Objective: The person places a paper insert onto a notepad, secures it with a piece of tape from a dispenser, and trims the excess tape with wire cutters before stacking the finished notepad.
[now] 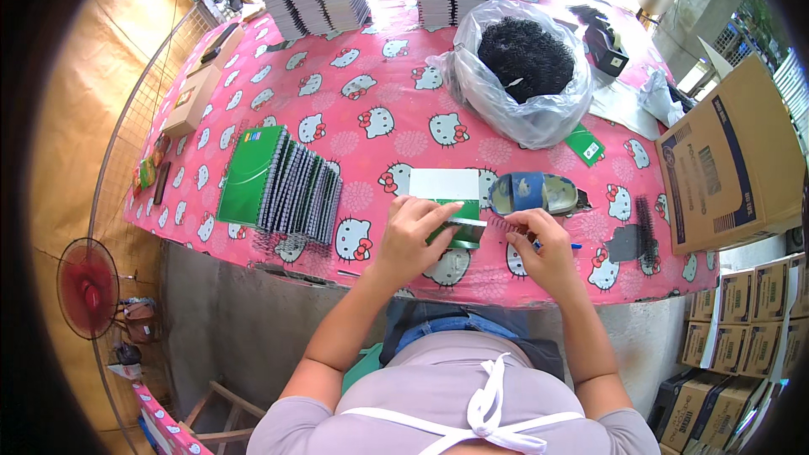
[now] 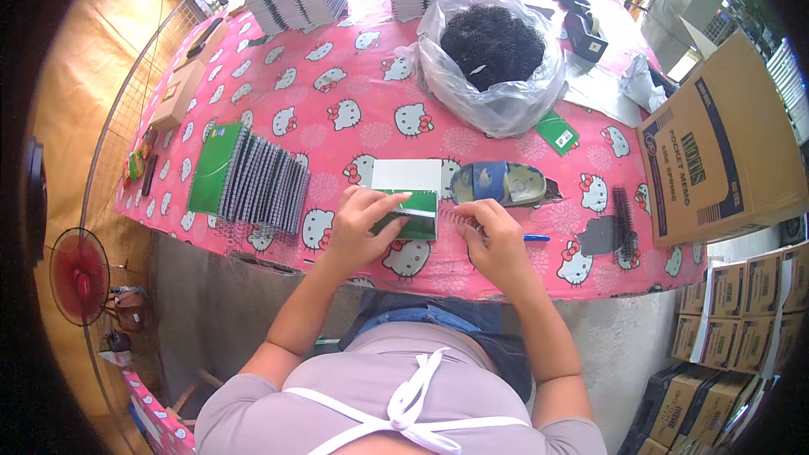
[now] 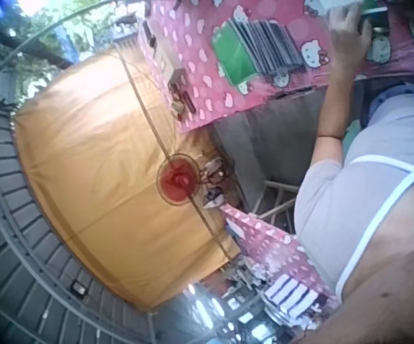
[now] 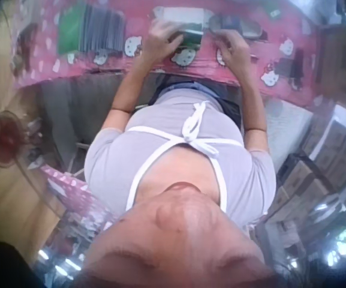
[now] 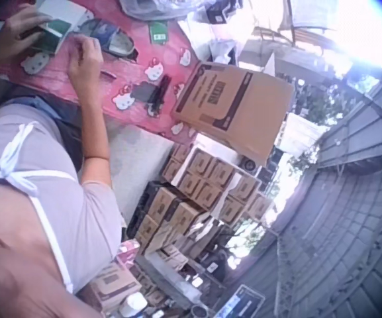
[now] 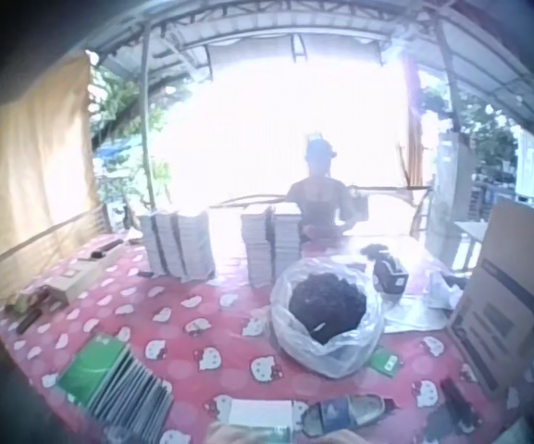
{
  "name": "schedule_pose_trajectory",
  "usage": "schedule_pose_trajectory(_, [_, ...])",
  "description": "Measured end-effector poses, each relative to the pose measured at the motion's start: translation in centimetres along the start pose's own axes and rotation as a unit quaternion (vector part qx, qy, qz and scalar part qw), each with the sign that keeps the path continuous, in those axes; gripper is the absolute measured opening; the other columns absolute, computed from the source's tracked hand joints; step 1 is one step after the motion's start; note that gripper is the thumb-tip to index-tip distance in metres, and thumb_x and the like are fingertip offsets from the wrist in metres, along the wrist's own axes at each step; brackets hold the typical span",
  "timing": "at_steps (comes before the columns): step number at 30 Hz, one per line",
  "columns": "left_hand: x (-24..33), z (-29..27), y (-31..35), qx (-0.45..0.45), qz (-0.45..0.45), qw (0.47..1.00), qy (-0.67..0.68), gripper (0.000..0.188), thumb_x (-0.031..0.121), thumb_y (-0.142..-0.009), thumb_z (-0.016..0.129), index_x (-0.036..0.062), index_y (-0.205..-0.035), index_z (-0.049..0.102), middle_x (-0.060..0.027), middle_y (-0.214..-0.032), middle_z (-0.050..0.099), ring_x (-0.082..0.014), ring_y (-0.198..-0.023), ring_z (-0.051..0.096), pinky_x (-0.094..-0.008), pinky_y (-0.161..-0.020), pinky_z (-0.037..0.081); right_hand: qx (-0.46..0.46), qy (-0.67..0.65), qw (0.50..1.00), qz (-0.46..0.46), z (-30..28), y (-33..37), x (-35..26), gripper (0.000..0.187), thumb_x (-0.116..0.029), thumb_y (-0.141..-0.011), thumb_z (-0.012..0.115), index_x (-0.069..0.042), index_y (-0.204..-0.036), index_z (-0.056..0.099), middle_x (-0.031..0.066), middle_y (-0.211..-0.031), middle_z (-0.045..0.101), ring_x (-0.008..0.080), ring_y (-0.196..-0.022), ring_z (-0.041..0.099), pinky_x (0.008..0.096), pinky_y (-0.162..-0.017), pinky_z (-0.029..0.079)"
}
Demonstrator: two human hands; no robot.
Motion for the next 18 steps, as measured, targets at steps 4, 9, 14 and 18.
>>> schedule_pose_trajectory(4, [0.2,-0.1,0.7,0.019,-0.007,1.0,-0.007,0.022,0.024,-0.073,0.076,0.0103,-0.09,0.072,-0.0019,-0.077,0.061,-0.0179,-0.074,0.055,-0.0354,-0.079,0.037,-0.016,0.005,0.999,-0.029,0.5,-0.6,0.0,0.02,0.002,-0.076,0.067,-0.001,-0.095,0.064,0.0137,-0.09,0.061,0.0281,-0.08,0.062,0.034,-0.07,0.05])
schedule_pose_trajectory(9, [0.1,0.0,0.8,0.016,-0.031,0.999,-0.01,0.019,0.027,-0.073,0.076,0.0117,-0.085,0.072,-0.0012,-0.079,0.061,-0.0173,-0.077,0.056,-0.0375,-0.082,0.037,-0.089,-0.02,0.996,-0.014,1.2,-1.5,-0.4,0.022,0.003,-0.074,0.067,-0.001,-0.096,0.064,0.0135,-0.092,0.06,0.0272,-0.085,0.061,0.0339,-0.071,0.049])
schedule_pose_trajectory(14, [1.6,-0.3,1.0,0.039,-0.071,0.99,-0.116,0.017,0.028,-0.074,0.076,0.0157,-0.086,0.073,0.002,-0.089,0.063,-0.0192,-0.094,0.055,-0.0485,-0.096,0.029,-0.144,-0.066,0.987,0.011,1.9,-1.8,0.7,0.019,-0.001,-0.077,0.067,-0.002,-0.096,0.062,0.0117,-0.09,0.059,0.0246,-0.081,0.061,0.0331,-0.067,0.049])
schedule_pose_trajectory(18, [1.1,0.3,2.0,0.064,-0.101,0.988,-0.095,0.018,0.024,-0.073,0.077,0.0177,-0.089,0.073,0.0024,-0.091,0.064,-0.0216,-0.099,0.054,-0.0504,-0.098,0.026,-0.1,0.051,0.994,-0.009,2.2,-1.4,-1.1,0.015,-0.005,-0.08,0.067,-0.002,-0.094,0.061,0.0107,-0.086,0.059,0.0249,-0.075,0.061,0.0321,-0.063,0.049])
Point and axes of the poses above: each hand's wrist, its own y-axis away from the middle knuckle, its own z-axis out of the palm, x = y × z, the point moved 7 cm from there along -y, towards the middle knuckle
